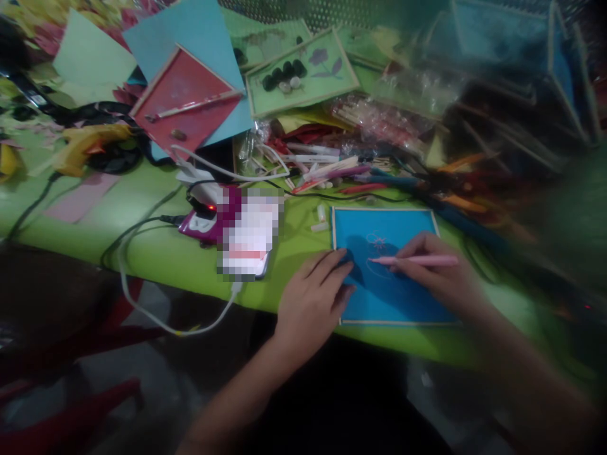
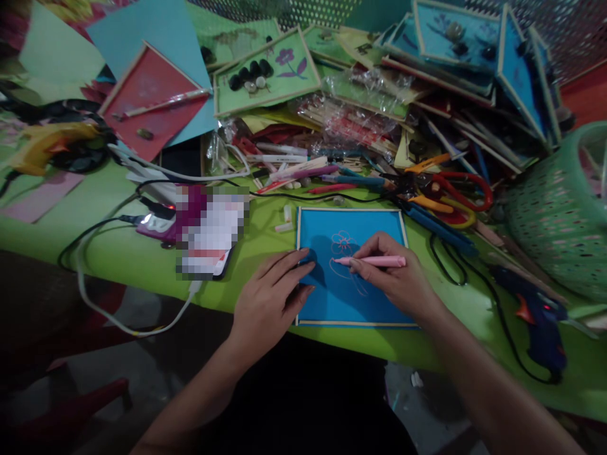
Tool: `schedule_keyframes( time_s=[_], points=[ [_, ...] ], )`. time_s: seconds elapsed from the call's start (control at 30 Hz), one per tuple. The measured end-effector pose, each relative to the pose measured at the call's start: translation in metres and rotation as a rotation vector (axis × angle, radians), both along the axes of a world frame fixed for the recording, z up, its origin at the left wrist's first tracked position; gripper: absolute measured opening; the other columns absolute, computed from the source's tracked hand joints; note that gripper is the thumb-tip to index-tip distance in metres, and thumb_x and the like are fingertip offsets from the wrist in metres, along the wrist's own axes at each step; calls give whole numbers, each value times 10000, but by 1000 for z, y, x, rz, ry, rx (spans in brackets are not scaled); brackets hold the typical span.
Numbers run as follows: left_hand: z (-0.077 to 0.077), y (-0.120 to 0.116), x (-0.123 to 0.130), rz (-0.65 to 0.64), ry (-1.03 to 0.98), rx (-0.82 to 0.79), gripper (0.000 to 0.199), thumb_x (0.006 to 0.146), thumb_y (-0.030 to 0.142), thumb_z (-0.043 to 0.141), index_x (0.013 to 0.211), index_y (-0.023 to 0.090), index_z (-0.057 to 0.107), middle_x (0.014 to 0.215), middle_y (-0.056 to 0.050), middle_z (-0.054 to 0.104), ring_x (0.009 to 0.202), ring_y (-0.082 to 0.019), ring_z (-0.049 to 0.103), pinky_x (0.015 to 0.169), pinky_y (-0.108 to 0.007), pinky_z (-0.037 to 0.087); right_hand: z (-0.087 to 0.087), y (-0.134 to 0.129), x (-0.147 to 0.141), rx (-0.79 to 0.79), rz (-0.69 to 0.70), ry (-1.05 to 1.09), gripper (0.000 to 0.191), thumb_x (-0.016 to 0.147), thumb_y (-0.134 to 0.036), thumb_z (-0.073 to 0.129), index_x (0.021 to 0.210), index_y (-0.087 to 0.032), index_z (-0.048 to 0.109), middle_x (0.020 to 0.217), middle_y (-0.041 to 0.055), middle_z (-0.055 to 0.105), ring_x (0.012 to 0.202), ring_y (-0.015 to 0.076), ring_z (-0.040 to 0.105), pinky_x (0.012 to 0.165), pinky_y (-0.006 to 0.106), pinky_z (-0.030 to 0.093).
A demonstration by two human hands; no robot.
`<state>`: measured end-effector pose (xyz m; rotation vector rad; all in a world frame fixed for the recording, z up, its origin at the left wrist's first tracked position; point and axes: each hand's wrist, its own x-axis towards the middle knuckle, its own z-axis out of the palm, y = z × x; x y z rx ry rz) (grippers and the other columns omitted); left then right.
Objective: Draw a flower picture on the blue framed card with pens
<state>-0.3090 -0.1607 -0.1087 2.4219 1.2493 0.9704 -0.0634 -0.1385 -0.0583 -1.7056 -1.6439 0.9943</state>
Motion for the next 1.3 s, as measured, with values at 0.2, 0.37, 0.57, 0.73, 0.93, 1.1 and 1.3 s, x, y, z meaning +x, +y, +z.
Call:
schedule_keyframes(
  time_s=[0.2,0.37,0.57,0.73,0.93,1.1,1.3],
  points=[
    [0,0,0,1,2,-2,245,1030,227,633,1244,136,712,1386,-119,727,1243,-283,677,1066,-494,607,2,0,0,-8,2,23,296,837,-499,800,769,-245,663,721,24,736,655,185,665,593,300,521],
    [-1,-1,0,7,7,-16,254,1024,229,648,1256,149,711,1410,-112,716,1264,-285,668,1071,-493,602,4,-1,-1,-28,14,38,292,827,-486,807,754,-246,658,705,26,740,643,186,664,579,298,516],
    [0,-1,0,2,5,-13,246,1027,231,641,1242,140,720,1404,-115,720,1253,-283,674,1078,-489,601,3,-3,1,-26,30,40,300,839,-501,798,757,-245,663,716,31,745,650,190,673,585,301,519],
    [-1,0,0,0,1,-1,250,1022,229,649,1244,133,715,1399,-115,722,1254,-288,675,1074,-491,603,3,-3,-1,-40,34,42,321,829,-527,805,761,-247,661,722,31,743,641,190,669,568,299,519],
    [-2,-1,1,11,1,-10,241,1021,233,651,1238,147,712,1400,-111,722,1252,-286,683,1062,-490,612,4,-2,-2,-41,63,53,369,819,-585,798,749,-248,665,721,37,744,635,186,660,556,293,515],
    [-1,-1,1,10,8,-9,242,1026,227,641,1246,151,707,1401,-114,721,1261,-285,684,1074,-492,607,5,-2,-4,-29,72,46,353,828,-578,789,746,-257,668,717,30,741,624,180,656,542,288,506],
    [-1,-1,1,10,5,-2,238,1027,225,638,1239,143,708,1391,-116,727,1252,-288,684,1062,-497,615,5,-2,-4,-30,60,41,345,811,-561,805,737,-254,666,706,24,737,629,179,661,545,287,508]
  ],
)
